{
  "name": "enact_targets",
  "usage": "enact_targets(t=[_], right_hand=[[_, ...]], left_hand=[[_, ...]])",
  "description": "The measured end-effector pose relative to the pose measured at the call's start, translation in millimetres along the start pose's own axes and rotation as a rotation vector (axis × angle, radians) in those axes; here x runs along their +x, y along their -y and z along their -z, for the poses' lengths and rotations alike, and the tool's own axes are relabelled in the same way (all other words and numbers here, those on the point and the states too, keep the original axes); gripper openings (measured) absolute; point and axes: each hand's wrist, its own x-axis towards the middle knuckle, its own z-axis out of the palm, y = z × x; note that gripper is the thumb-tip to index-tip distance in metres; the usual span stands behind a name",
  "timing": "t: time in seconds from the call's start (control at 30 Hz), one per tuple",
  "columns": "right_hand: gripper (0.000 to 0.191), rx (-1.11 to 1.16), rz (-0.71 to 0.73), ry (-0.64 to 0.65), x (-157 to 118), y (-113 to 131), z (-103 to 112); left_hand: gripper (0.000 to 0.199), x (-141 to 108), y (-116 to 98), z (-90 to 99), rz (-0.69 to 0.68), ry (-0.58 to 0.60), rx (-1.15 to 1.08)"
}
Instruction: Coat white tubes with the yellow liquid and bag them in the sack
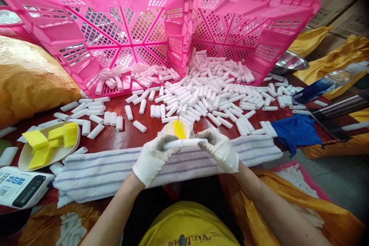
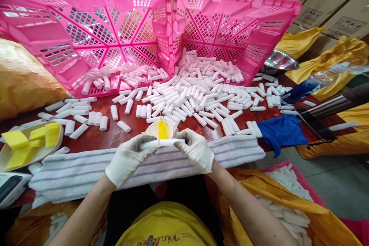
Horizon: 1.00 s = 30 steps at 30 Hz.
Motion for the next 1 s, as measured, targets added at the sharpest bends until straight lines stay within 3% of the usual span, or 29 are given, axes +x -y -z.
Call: enact_targets(t=[0.17, 0.3, 0.37, 0.43, 0.53, 0.6, 0.7, 0.8, 0.93, 1.0], right_hand=[[0.016, -0.282, 0.442, -0.027, -14, -1, 8], [0.012, -0.489, 0.596, 0.030, -16, 2, 5], [0.022, -0.665, 0.703, -0.031, -17, 2, -1], [0.030, -0.784, 0.736, -0.172, -19, 1, -10], [0.034, -0.771, 0.519, -0.367, -25, -1, -19], [0.035, -0.695, 0.308, -0.410, -32, -2, -17], [0.036, -0.623, 0.139, -0.422, -45, -3, -2], [0.038, -0.654, 0.163, -0.485, -51, -3, 9], [0.044, -0.477, -0.009, -0.575, -39, -3, -3], [0.047, -0.391, -0.088, -0.563, -35, -2, -2]], left_hand=[[0.035, -4, -6, 2.9, -0.001, 0.109, 0.155], [0.049, -4, -9, -12.4, 0.019, 0.170, 0.214], [0.057, -5, -10, -27.1, 0.116, 0.147, 0.205], [0.057, -7, -10, -42.5, 0.134, 0.075, 0.279], [0.050, -12, -11, -62.4, -0.018, -0.138, 0.528], [0.047, -15, -12, -73.5, -0.123, -0.219, 0.641], [0.045, -17, -15, -88.6, -0.214, -0.171, 0.633], [0.048, -14, -19, -98.8, -0.192, -0.094, 0.543], [0.044, -8, -23, -104.0, -0.276, -0.137, 0.624], [0.040, -7, -24, -103.6, -0.353, -0.069, 0.644]])
